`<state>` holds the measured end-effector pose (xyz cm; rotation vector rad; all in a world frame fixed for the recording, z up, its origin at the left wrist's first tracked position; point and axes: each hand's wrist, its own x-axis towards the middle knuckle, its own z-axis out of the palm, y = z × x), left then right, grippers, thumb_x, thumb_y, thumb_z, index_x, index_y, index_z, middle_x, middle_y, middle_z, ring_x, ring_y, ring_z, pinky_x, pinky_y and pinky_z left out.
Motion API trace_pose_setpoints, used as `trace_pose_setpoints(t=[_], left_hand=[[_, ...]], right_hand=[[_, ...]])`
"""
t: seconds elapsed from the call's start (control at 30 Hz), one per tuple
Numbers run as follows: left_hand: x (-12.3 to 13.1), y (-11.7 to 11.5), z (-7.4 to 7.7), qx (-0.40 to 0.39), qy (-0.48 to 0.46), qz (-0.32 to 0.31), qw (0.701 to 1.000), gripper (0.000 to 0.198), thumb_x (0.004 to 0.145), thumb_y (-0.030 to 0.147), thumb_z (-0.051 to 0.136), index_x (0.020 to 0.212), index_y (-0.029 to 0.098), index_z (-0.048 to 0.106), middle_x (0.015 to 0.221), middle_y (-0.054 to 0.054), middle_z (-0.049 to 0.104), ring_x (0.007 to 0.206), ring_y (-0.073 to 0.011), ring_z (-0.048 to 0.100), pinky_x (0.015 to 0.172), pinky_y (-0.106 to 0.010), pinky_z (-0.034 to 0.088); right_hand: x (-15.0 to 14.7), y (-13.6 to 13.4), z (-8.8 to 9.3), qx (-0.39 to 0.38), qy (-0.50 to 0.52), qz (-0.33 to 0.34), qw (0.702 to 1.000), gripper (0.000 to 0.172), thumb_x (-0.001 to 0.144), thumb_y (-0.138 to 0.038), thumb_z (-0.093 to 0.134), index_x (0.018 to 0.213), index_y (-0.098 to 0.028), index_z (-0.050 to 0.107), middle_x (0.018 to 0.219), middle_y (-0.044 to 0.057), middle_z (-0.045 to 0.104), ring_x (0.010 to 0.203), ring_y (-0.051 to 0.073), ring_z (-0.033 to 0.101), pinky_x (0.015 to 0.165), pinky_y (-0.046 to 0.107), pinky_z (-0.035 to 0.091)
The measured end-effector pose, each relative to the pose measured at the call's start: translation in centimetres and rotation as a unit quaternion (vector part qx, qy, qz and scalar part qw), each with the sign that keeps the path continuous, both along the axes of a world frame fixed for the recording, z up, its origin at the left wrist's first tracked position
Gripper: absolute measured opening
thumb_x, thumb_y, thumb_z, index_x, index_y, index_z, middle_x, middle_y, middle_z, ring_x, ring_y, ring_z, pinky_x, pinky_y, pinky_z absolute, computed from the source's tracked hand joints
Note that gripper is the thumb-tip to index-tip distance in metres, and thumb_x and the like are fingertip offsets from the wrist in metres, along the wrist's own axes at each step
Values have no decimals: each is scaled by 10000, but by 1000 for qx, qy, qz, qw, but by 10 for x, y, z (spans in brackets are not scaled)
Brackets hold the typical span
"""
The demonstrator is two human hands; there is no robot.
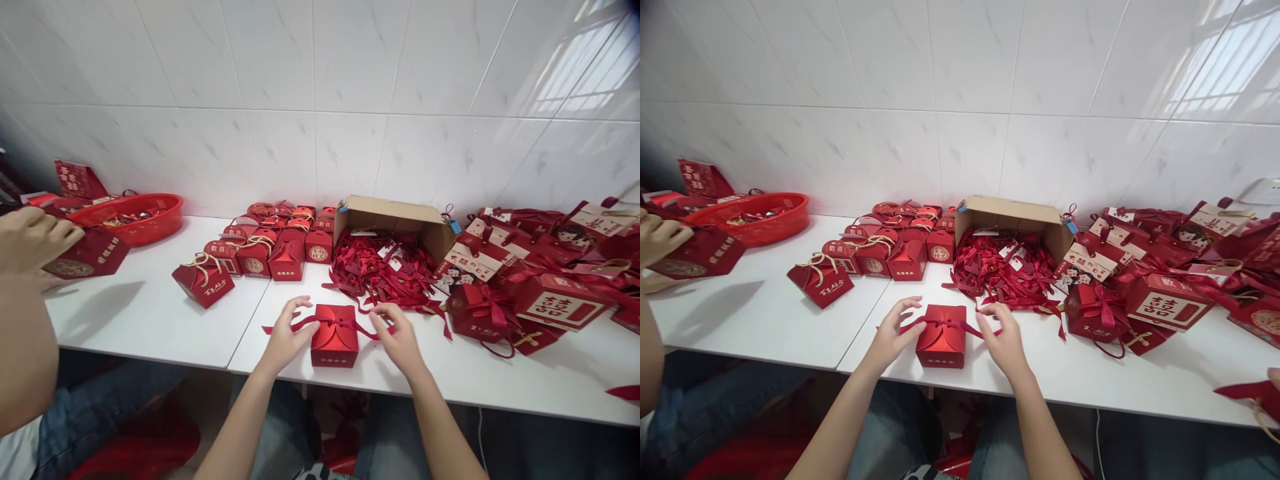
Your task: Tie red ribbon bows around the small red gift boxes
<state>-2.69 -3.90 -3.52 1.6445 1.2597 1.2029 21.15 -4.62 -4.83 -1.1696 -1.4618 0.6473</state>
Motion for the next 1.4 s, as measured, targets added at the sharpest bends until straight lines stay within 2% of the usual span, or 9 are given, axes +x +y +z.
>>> trace_pose_setpoints(t=[0.2,0.37,0.47,0.57,0.7,0.97,1.17,1.3,1.4], left_hand=[[21,7,-7,-72,-61,-25,995,350,704,222,624,1023,215,481,1122,-73,507,1086,-206,502,874,-334,436],[16,9,-9,-109,-13,2,994,404,677,297,654,1017,210,453,981,-33,498,794,-147,521,687,-275,442],[9,10,-11,-113,51,-9,992,263,708,387,627,805,195,474,736,36,454,632,-117,446,604,-245,371],[3,12,-13,-108,89,-35,990,382,724,454,600,584,191,361,578,62,317,554,-102,336,532,-230,271],[1,14,-17,-99,31,-15,995,452,725,507,575,542,193,306,555,62,257,539,-95,282,528,-230,247],[4,12,-19,-99,13,-16,995,414,742,490,560,555,184,353,555,58,311,542,-92,309,535,-225,277],[4,11,-13,-70,42,-5,997,325,754,413,571,590,187,403,575,49,389,564,-111,409,555,-231,349],[10,9,5,60,72,42,995,147,761,334,597,804,195,583,879,-38,604,894,-200,551,801,-326,429],[22,9,20,94,57,-14,994,152,792,316,582,867,196,638,927,-56,648,942,-204,577,876,-348,428]], right_hand=[[-30,6,-23,-119,52,79,988,306,795,-477,560,706,-197,477,612,-38,464,551,115,434,518,236,366],[-28,8,-27,-200,56,110,972,375,777,-542,547,668,-199,441,567,-58,400,518,103,369,501,229,297],[-22,9,-21,-224,12,138,965,448,776,-577,520,573,-192,412,525,-60,364,509,99,345,505,236,264],[-15,10,-12,-216,11,144,966,487,750,-579,551,514,-192,373,503,-64,312,498,91,305,497,243,228],[-6,11,-6,-216,70,126,966,447,687,-542,646,521,-180,444,504,-67,327,494,84,293,493,244,223],[11,5,-2,-286,286,282,870,248,717,-416,692,721,-168,676,646,19,577,593,121,511,572,257,378],[-10,7,17,-157,233,235,930,154,750,-345,678,734,-196,709,855,38,646,684,118,554,703,271,447],[-30,9,20,-172,200,211,941,215,736,-372,675,859,-200,714,796,34,660,500,88,524,522,253,443],[-41,9,18,-161,198,188,949,227,688,-376,707,821,-192,718,869,45,668,448,71,516,460,244,436]])
